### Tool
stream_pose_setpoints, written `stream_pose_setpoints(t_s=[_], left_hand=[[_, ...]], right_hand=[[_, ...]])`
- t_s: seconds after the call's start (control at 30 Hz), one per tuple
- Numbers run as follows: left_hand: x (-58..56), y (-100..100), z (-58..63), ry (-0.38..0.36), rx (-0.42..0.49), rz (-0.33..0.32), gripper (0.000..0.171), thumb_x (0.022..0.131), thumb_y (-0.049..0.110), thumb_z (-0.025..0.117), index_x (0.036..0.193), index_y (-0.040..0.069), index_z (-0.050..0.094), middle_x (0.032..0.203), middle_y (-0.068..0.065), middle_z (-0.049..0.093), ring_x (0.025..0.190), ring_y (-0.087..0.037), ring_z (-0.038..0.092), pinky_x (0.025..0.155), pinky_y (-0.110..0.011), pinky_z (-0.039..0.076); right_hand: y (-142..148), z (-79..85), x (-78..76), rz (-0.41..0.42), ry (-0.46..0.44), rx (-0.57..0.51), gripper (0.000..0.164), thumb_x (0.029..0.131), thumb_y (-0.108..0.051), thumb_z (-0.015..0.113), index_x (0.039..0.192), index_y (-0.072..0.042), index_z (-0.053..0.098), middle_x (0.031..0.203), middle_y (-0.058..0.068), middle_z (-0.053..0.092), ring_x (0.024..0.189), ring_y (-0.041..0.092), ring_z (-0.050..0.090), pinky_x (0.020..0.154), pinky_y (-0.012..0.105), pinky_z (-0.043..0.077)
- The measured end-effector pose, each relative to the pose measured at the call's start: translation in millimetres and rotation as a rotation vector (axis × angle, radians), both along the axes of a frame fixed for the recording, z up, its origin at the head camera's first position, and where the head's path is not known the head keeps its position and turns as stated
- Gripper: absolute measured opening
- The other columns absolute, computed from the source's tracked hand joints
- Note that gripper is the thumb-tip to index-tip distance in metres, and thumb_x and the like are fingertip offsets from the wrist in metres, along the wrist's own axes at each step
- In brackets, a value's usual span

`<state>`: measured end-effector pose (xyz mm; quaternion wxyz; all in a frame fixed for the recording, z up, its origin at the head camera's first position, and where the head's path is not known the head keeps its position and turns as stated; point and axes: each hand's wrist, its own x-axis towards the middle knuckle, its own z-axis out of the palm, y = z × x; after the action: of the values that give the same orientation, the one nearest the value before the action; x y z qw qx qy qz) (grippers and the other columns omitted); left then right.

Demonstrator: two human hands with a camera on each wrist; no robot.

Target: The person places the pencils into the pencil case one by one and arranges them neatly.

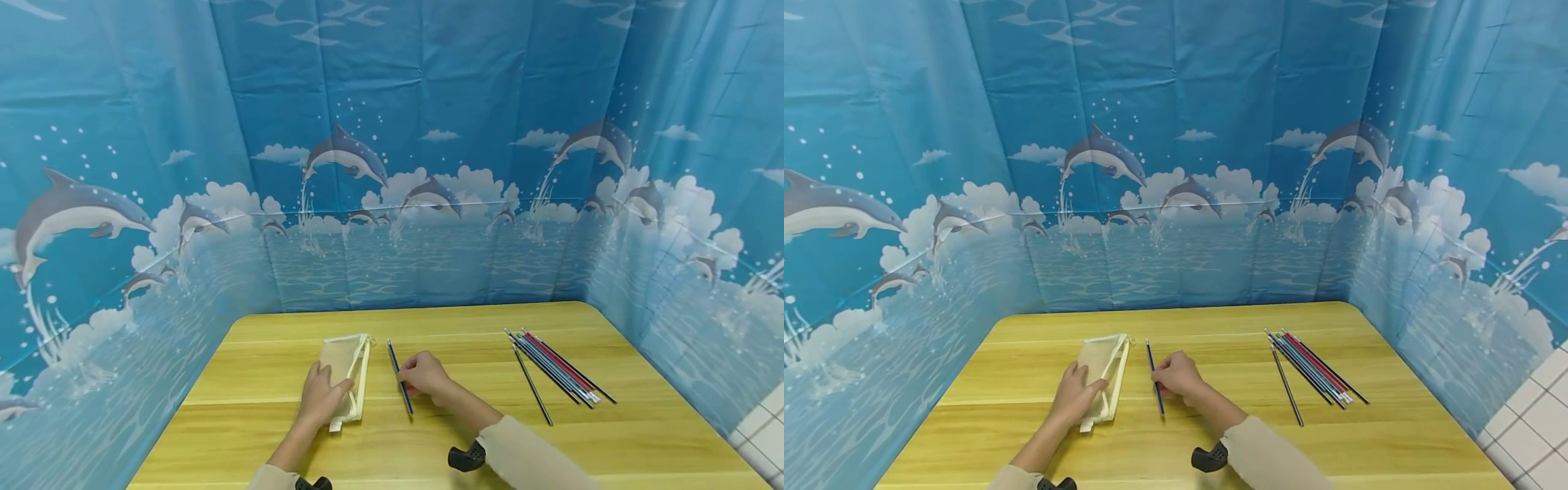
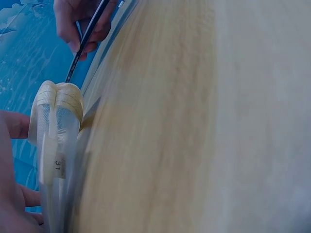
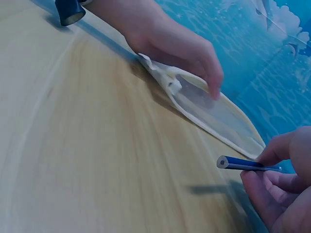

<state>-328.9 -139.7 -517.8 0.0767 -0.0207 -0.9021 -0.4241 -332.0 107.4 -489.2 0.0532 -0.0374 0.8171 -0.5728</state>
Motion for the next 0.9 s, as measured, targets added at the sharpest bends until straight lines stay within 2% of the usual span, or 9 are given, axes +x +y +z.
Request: stream_pose_setpoints(t_s=[0.33,0.67,0.9], left_hand=[[1.4,0,0.9,-0.002,0.008,0.004,0.081,0.089,0.036,0.068,0.143,-0.019,0.045,0.161,-0.034,0.024,0.145,-0.055,0.025,0.115,-0.069,0.024],[4.3,1,-1.8,-0.003,0.002,0.001,0.078,0.091,0.035,0.067,0.143,-0.019,0.046,0.161,-0.034,0.024,0.145,-0.055,0.025,0.115,-0.067,0.024],[2.2,0,2.4,-0.006,0.007,0.001,0.077,0.093,0.035,0.066,0.143,-0.02,0.045,0.161,-0.035,0.024,0.145,-0.055,0.024,0.115,-0.067,0.025]], right_hand=[[-37,-3.7,3.3,0.012,-0.007,-0.039,0.007,0.092,-0.003,0.072,0.094,0.003,0.069,0.081,0.012,0.067,0.067,0.02,0.068,0.059,0.035,0.061],[-66,-6.6,-2.5,-0.076,-0.024,-0.065,0.004,0.09,-0.001,0.072,0.09,0.002,0.068,0.076,0.012,0.065,0.059,0.018,0.067,0.054,0.031,0.06],[-80,-3.8,-10.5,-0.117,-0.022,-0.044,0.007,0.091,-0.001,0.071,0.086,-0.001,0.067,0.075,0.012,0.065,0.06,0.02,0.069,0.055,0.03,0.06]])
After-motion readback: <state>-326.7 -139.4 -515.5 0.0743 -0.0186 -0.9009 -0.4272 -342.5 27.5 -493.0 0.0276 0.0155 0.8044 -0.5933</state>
